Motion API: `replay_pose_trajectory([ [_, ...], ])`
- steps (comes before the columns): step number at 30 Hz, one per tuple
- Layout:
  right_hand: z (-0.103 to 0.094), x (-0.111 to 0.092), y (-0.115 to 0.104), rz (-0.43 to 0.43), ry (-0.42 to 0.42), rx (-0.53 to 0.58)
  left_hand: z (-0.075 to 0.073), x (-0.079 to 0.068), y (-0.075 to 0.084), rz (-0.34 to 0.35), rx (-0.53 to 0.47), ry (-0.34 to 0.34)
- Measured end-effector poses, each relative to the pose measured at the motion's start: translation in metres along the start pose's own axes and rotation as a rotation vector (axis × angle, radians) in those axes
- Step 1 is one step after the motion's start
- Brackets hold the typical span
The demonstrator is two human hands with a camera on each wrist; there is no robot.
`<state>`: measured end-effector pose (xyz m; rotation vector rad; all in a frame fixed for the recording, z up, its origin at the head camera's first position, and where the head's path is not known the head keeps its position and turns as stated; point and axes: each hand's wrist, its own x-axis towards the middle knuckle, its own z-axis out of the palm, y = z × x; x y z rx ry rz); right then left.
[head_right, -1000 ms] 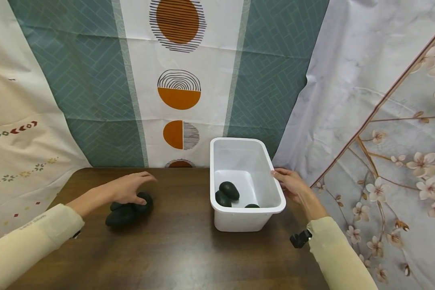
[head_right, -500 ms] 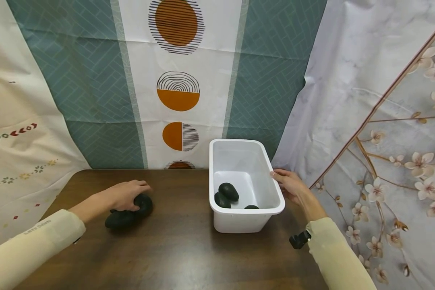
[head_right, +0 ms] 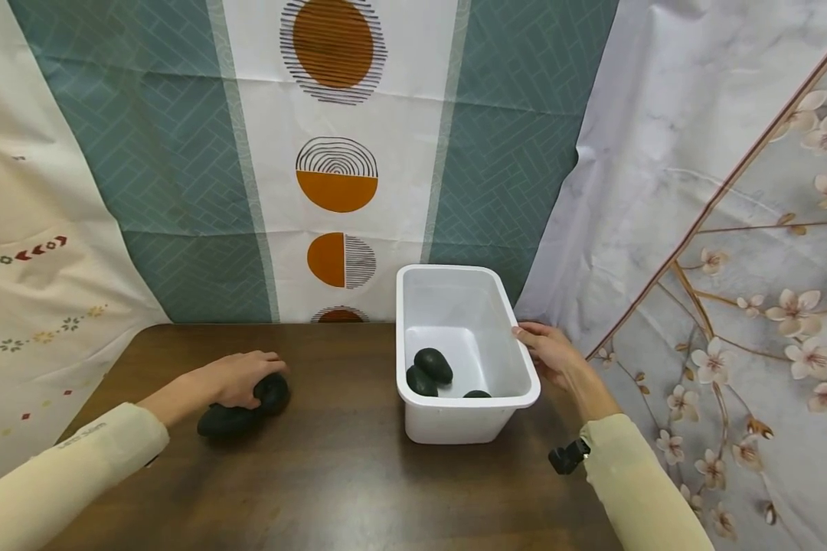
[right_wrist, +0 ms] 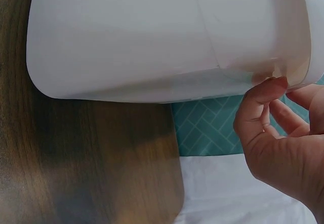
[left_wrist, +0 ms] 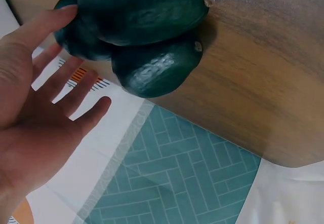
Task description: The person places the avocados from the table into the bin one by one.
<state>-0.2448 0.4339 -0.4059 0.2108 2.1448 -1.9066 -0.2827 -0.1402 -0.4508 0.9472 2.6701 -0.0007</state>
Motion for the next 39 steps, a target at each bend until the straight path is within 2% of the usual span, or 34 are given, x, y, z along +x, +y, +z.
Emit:
replay_pose_trajectory([
  [5, 0.001, -0.001, -0.003, 0.004, 0.008, -0.004, 0.002, 0.003, -0.002, 0.002, 0.008, -0.006],
  [14, 0.003, -0.001, -0.002, 0.009, 0.001, -0.004, 0.007, 0.009, -0.005, -0.027, -0.049, -0.036],
  [22, 0.002, -0.001, -0.002, 0.006, -0.006, 0.002, 0.012, 0.016, -0.008, -0.025, -0.086, -0.005],
  [31, 0.001, 0.0, -0.001, 0.001, -0.002, 0.0, 0.016, 0.022, -0.011, -0.004, -0.085, 0.02],
  [39, 0.002, -0.001, -0.001, -0.003, -0.005, 0.006, 0.015, 0.026, -0.007, 0.014, -0.055, 0.022],
])
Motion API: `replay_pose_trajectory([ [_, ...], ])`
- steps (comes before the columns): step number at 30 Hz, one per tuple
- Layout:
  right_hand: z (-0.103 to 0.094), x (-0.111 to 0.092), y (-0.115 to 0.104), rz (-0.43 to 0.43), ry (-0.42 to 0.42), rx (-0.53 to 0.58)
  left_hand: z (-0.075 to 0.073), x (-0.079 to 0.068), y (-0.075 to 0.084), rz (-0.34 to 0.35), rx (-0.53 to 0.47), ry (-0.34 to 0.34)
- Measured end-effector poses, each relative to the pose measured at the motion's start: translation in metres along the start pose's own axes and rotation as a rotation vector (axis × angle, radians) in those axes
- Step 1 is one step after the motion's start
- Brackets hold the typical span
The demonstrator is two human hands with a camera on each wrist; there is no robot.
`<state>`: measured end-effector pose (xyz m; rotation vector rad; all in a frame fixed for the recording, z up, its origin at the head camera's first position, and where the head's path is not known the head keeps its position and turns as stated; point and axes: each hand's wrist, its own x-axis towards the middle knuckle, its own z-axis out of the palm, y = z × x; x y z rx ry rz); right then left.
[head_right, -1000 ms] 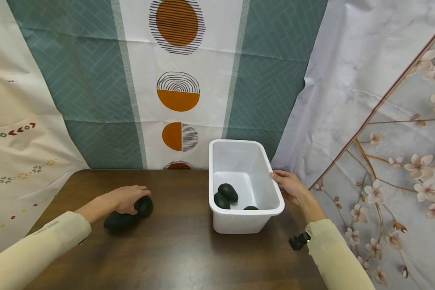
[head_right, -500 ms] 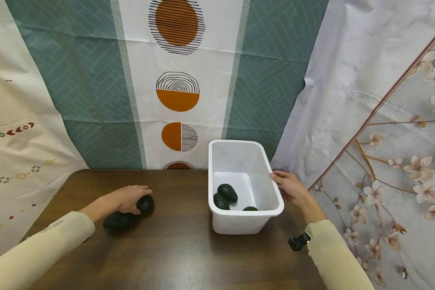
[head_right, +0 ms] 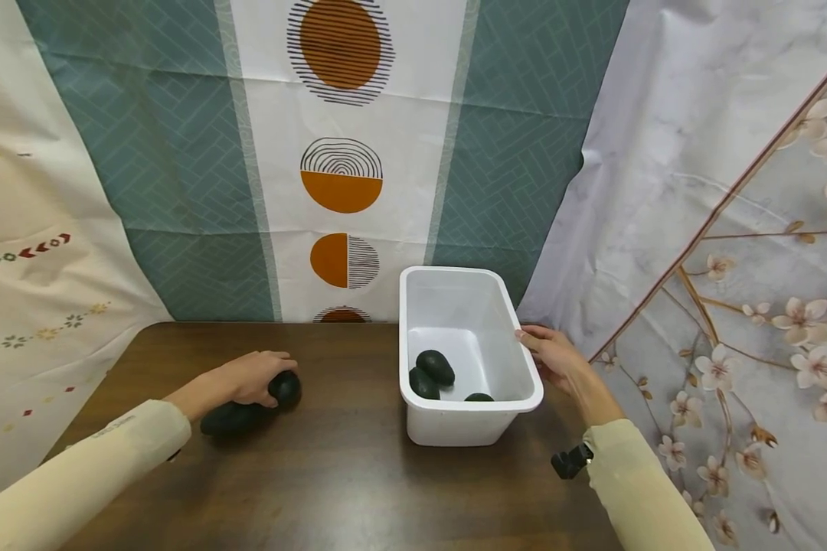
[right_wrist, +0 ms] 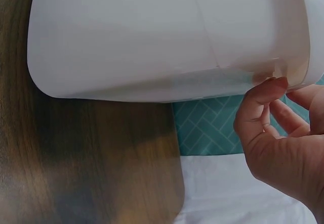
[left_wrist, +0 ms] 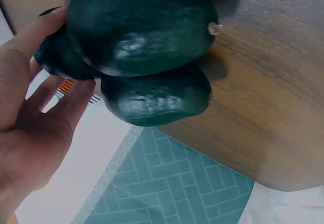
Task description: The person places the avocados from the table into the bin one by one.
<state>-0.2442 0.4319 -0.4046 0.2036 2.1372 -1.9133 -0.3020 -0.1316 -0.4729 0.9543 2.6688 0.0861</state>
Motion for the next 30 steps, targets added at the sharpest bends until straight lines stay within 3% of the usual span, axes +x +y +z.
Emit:
replay_pose_trajectory([
  [14, 0.0002, -0.002, -0.0007, -0.041, -0.003, -0.057, -0.0002, 0.0084, 0.0072, -0.032, 0.02, 0.007],
  [30, 0.0006, -0.0005, -0.0007, -0.015, 0.005, -0.095, -0.0007, 0.0079, 0.0058, -0.025, 0.02, 0.012],
])
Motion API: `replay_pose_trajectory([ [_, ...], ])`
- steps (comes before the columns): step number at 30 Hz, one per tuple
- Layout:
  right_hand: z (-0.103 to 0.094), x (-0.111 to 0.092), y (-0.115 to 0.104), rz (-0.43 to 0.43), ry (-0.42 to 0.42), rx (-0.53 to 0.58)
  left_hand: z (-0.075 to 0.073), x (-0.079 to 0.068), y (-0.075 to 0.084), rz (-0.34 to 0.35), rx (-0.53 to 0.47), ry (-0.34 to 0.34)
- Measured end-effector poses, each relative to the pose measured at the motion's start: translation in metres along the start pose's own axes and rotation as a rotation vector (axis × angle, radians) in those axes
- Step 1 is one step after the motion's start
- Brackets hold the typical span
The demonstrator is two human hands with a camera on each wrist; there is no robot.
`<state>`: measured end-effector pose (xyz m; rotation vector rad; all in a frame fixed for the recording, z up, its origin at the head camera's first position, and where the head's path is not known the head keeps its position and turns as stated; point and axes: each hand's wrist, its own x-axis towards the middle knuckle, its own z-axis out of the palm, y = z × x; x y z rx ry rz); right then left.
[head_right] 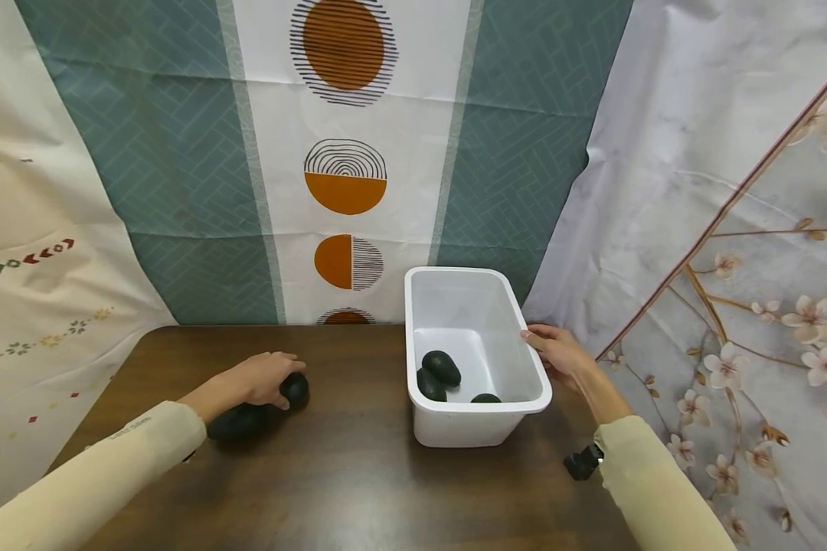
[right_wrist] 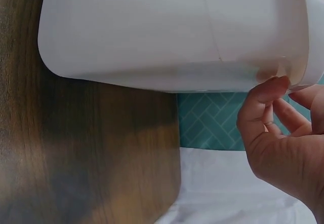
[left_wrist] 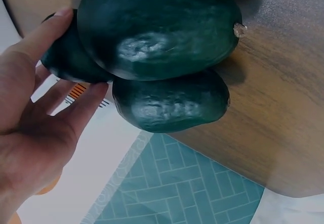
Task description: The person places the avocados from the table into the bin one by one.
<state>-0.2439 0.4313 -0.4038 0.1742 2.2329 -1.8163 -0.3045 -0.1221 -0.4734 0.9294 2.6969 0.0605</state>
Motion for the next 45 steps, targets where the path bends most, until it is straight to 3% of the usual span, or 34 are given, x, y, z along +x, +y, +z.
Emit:
replay_pose_trajectory([
  [19, -0.004, 0.001, -0.008, 0.014, -0.042, -0.035, 0.0, -0.001, -0.001, -0.027, -0.024, 0.008],
  [36, -0.01, -0.001, -0.01, 0.045, -0.104, 0.051, -0.005, -0.001, 0.0, -0.036, -0.038, 0.005],
  [45, -0.008, 0.003, -0.008, 0.047, -0.066, 0.031, 0.001, -0.005, 0.002, -0.05, -0.052, 0.014],
])
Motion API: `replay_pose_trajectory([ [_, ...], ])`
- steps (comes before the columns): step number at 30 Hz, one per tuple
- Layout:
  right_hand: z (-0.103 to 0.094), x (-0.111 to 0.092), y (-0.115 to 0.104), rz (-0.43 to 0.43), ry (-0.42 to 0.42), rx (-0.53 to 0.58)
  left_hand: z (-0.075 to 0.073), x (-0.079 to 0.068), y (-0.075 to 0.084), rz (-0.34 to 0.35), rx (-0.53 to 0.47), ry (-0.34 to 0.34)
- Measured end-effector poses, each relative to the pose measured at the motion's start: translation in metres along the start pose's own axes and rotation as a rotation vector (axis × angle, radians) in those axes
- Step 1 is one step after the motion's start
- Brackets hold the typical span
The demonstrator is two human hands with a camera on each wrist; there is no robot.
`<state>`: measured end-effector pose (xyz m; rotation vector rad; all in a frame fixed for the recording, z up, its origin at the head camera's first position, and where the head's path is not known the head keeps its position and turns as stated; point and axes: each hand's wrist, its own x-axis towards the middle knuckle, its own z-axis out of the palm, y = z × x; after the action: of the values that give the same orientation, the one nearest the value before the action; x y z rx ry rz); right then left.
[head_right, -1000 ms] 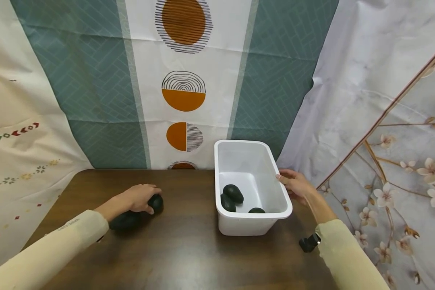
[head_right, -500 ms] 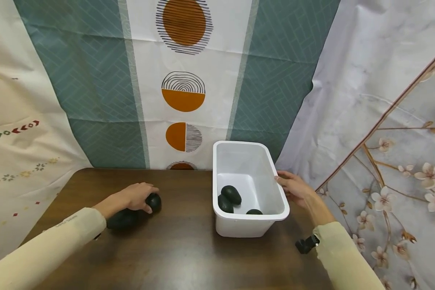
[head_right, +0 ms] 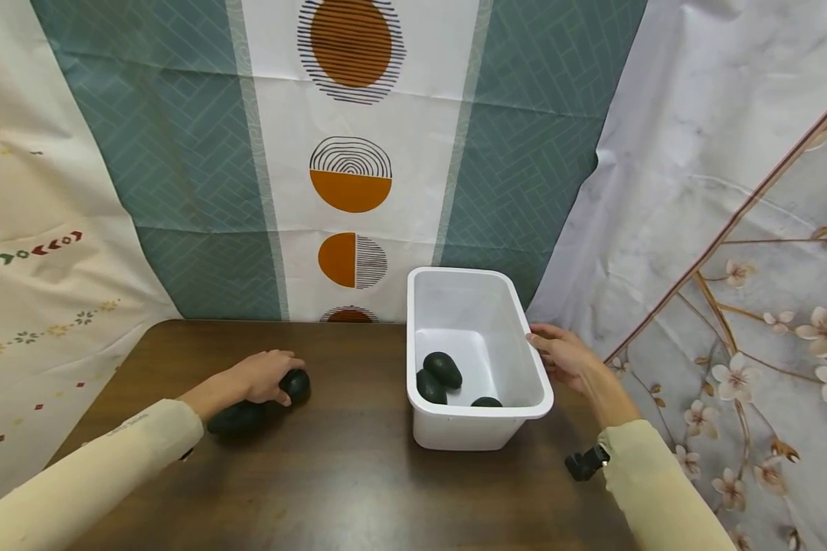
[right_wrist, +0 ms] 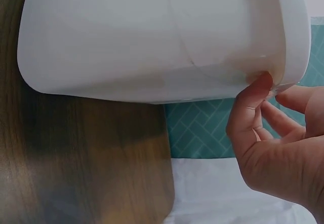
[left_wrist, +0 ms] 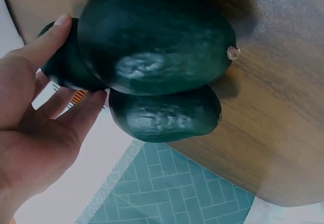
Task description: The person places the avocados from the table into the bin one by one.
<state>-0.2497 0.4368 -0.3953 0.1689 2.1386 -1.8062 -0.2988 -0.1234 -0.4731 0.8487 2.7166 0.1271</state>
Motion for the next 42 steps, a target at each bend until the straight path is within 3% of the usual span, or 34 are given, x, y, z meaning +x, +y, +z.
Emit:
replay_pose_trajectory([
  [5, 0.001, 0.001, 0.001, -0.003, 0.001, 0.005, 0.001, 0.001, 0.006, 0.002, -0.029, 0.021],
  [23, 0.0, 0.0, 0.003, -0.014, 0.011, 0.008, -0.011, 0.019, 0.041, 0.22, -0.19, 0.129],
  [42, 0.0, 0.001, 0.003, -0.027, 0.012, 0.005, -0.025, 0.03, 0.069, 0.297, -0.24, 0.177],
])
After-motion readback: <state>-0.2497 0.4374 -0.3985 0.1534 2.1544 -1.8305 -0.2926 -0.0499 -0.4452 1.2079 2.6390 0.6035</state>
